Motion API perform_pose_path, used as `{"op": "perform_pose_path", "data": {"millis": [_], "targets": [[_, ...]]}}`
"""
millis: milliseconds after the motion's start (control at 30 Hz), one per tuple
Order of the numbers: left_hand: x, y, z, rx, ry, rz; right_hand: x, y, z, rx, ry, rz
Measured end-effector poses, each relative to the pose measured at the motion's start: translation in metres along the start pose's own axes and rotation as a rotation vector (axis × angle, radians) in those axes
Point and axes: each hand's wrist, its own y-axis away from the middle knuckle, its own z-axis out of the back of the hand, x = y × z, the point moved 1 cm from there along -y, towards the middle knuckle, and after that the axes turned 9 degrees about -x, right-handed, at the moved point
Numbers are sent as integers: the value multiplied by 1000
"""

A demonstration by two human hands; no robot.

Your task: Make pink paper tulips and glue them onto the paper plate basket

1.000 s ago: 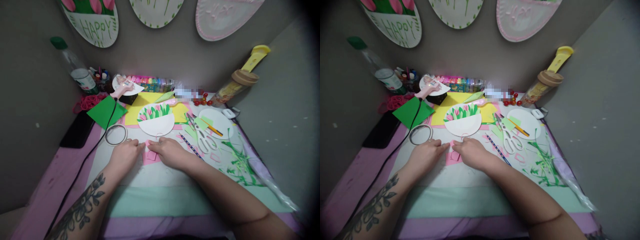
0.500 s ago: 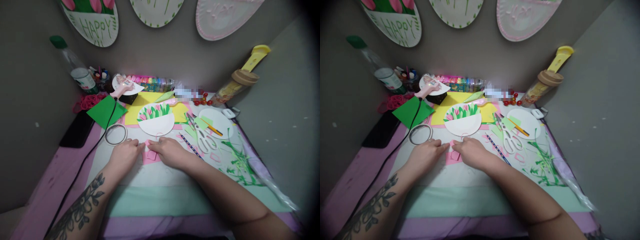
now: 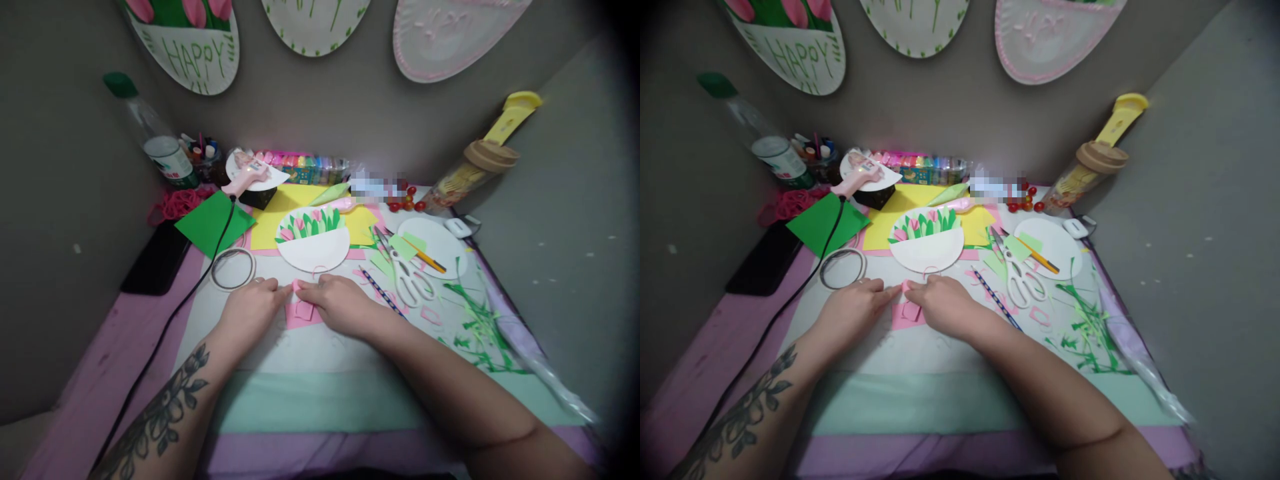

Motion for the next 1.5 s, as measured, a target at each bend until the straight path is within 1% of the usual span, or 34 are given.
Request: {"op": "perform_pose_path", "data": {"millis": [200, 600, 833, 1067, 1300, 1500], "targets": [[0, -2, 0, 2, 7, 10, 1, 0, 1, 23, -6, -10], [0, 0, 1, -4, 39, 6, 0, 0, 0, -6, -18, -14], [-3, -1, 4, -10, -8, -34, 0, 0, -1, -7, 2, -21], [-11, -1, 7, 17, -28, -29, -5, 1, -1, 33, -72, -122], [-16, -3, 9, 40, -7, -32, -4, 1, -2, 9, -30, -67], [-16, -3, 6, 20, -13, -53, -4, 2, -3, -4, -21, -58]]}}
